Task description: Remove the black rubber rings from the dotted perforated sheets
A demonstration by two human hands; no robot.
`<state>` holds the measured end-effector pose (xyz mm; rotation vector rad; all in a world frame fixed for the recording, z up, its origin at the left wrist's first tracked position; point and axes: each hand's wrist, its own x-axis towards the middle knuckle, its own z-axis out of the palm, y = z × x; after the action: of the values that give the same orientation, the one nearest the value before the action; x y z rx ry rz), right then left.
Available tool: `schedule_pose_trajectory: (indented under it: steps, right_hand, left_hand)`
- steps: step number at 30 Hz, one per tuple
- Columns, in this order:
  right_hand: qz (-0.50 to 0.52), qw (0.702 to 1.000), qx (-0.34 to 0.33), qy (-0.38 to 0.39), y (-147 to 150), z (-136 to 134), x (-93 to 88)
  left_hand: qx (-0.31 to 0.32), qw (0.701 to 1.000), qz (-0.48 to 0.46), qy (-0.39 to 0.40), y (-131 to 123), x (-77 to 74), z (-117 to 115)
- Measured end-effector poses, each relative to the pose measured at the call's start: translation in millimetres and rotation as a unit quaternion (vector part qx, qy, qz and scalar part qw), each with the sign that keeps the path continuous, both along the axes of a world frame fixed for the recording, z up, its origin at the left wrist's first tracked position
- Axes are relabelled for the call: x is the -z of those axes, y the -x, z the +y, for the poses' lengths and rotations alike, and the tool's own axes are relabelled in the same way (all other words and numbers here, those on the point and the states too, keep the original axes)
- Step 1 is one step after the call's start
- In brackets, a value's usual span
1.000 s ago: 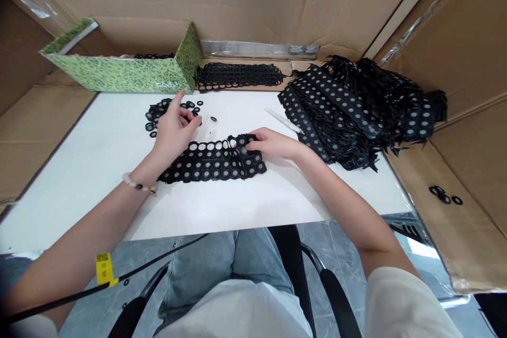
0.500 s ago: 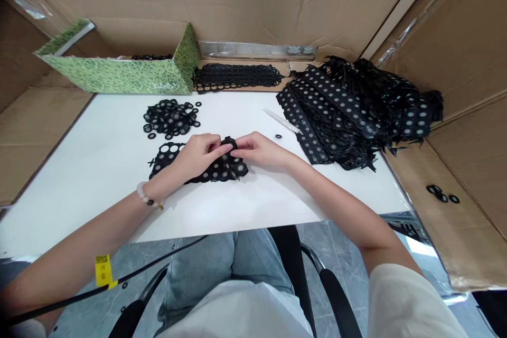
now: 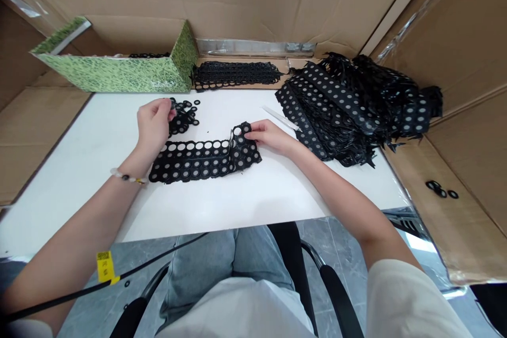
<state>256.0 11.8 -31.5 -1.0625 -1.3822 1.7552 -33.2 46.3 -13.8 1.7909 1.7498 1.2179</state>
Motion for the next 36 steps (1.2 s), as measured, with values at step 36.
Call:
schedule_pose_trajectory:
  steps: [36]
  right_hand:
    - [-0.021,0.991,0.000,-0.132,33,-34,-13.0]
  left_hand:
    - [0.321,0.936,0.144,-0.003,-50,-1.6,-62]
